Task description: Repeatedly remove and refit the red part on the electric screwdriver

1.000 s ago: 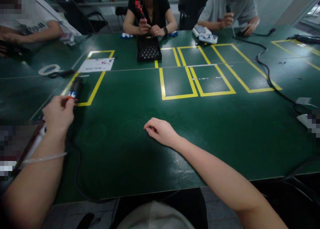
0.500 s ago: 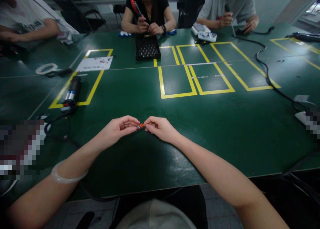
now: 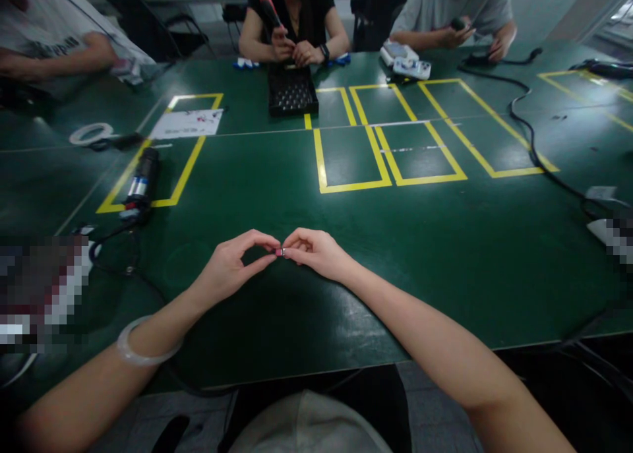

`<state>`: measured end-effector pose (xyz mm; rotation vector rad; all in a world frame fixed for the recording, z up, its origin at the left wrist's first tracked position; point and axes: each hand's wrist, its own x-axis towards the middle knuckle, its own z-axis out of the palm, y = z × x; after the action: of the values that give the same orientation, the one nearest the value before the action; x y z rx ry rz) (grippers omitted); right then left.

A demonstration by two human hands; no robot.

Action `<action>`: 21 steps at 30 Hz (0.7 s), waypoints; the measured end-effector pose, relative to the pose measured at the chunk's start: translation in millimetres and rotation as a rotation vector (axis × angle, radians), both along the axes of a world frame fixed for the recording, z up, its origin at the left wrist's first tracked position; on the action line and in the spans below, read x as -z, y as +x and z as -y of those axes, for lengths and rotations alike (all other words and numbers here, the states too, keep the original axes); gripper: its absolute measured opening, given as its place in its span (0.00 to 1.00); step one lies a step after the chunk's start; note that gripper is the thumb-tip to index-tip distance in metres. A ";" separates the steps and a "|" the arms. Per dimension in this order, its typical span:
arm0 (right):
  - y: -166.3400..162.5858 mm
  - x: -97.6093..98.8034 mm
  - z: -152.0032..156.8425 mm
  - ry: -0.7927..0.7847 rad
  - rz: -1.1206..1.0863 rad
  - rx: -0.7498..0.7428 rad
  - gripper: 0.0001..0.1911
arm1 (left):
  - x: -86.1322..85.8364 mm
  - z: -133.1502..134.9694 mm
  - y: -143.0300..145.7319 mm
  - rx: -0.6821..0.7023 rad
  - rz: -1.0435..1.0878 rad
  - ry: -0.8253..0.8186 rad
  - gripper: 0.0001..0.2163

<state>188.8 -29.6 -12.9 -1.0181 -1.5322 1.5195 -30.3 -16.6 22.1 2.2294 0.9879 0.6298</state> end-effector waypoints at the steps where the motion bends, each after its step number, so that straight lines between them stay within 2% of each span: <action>1: -0.2 0.2 -0.1 0.005 0.003 -0.002 0.11 | 0.6 0.8 -0.3 0.006 -0.013 0.030 0.10; 8: -0.9 4.2 0.0 0.027 0.039 -0.001 0.11 | 2.3 1.3 -0.3 0.088 -0.030 0.094 0.10; 11: -0.5 3.3 0.8 0.048 0.089 -0.004 0.10 | -3.3 -4.6 -4.1 0.063 -0.059 0.109 0.11; 13: -0.2 1.1 1.4 0.056 0.107 -0.005 0.09 | -8.3 -13.7 -12.8 -0.039 -0.098 0.161 0.12; 15: 0.0 -1.5 1.8 0.061 0.127 -0.005 0.09 | -12.0 -27.5 -28.6 -0.198 -0.147 0.242 0.13; 19: 0.4 -4.4 2.0 0.066 0.149 -0.005 0.09 | -10.1 -61.1 -78.4 -0.588 -0.332 0.423 0.18; 21: 0.5 -4.6 1.9 0.066 0.150 -0.006 0.09 | -5.0 -75.0 -105.6 -0.718 -0.448 0.437 0.23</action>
<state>189.3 -31.5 -8.3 -1.1109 -1.6791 1.4136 -135.8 58.4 27.0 2.4154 2.0994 0.7040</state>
